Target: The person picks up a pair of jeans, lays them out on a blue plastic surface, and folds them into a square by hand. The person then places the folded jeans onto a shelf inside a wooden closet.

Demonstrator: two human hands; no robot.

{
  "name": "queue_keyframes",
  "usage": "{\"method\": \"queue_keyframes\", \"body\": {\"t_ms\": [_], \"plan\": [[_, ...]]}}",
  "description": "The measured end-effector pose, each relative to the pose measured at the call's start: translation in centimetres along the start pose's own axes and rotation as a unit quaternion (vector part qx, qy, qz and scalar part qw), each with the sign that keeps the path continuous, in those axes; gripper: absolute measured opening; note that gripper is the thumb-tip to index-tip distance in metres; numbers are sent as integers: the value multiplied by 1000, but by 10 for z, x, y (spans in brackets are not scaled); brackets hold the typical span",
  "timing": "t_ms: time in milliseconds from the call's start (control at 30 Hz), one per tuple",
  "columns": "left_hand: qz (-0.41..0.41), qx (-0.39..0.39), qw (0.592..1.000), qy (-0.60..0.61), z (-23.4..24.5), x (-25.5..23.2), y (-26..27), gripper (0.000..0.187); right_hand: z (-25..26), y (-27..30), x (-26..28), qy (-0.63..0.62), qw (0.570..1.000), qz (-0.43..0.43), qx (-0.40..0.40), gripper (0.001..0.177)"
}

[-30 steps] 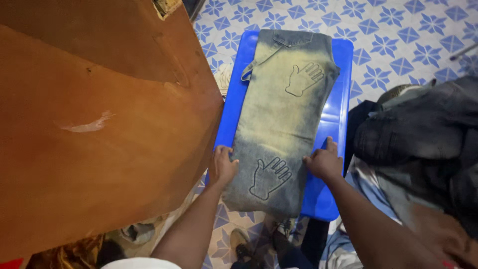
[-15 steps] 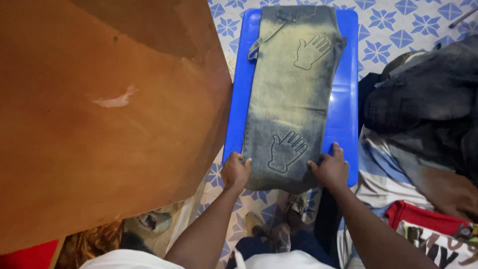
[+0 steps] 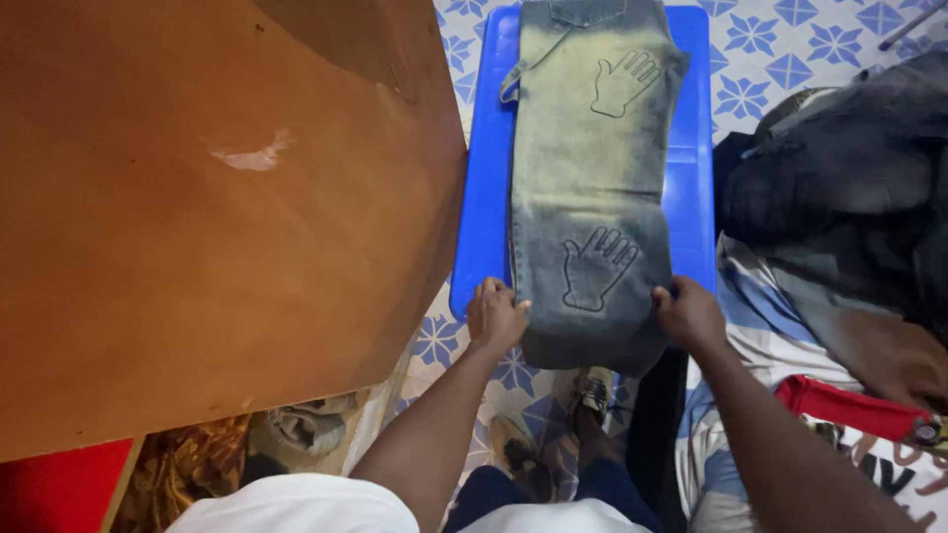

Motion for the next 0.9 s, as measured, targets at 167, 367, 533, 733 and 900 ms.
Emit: {"method": "queue_keyframes", "body": {"t_ms": [167,367,533,733,900], "plan": [[42,59,997,-26,-15,2,-8,34,8,-5,-5,10,1000,-8,3,54],[134,84,987,36,-5,19,-7,38,-5,1,2,45,995,91,-13,55],[8,14,999,-32,11,5,-7,35,1,15,13,79,988,128,-26,46],[-43,-8,998,-42,-11,6,-16,38,1,7,11,40,991,122,-26,42],[-23,-20,998,-51,-20,2,-22,37,6,-12,3,60,996,57,11,44]]}}
Point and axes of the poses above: each hand's wrist, its own y-axis away from the middle knuckle, its own z-axis out of the back of the hand, x = y × z, the point moved 8 cm from there along -y, towards the middle knuckle, and after that the axes turned 1 degree about z, right-handed, at the moved point
